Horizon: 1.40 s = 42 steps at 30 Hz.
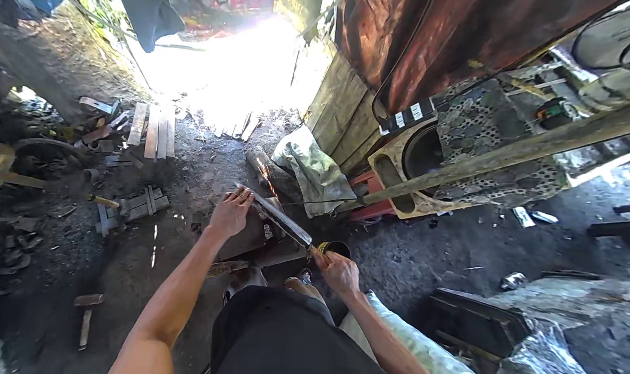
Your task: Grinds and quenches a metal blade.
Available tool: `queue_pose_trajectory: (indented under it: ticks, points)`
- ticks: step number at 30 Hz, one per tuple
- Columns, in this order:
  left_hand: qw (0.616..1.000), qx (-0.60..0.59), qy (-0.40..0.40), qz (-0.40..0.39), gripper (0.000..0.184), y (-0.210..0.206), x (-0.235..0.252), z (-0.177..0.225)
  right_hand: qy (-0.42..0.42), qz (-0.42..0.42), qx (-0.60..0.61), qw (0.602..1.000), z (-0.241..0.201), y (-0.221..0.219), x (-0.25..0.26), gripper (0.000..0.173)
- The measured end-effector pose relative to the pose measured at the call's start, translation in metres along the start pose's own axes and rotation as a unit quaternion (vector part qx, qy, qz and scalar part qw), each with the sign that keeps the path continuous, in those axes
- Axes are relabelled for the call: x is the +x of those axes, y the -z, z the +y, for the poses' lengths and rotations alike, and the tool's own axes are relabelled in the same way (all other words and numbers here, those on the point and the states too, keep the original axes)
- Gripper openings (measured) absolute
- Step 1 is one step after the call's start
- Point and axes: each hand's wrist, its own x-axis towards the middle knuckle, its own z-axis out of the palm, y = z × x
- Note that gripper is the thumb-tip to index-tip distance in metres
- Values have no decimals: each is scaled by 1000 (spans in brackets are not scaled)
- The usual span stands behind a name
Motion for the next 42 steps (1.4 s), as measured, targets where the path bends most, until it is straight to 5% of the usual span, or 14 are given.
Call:
queue_pose_trajectory:
  ticks: [7, 14, 19, 34, 42]
  points:
    - [999, -34, -40, -11, 57, -12, -6, 39, -10, -22, -4, 1000, 32, 26, -40, 78]
    - [999, 7, 12, 42, 62, 1, -2, -51, -20, -100, 25, 994, -53, 5, 38, 76]
    - [998, 46, 35, 9, 63, 21, 1, -88, 14, -66, 23, 997, -77, -7, 67, 78]
    - [998, -35, -25, -47, 59, -8, -5, 56, 11, 11, -20, 1000, 47, 31, -40, 76]
    - [999, 15, 24, 35, 56, 3, -1, -41, 16, -30, 24, 999, -43, -5, 35, 73]
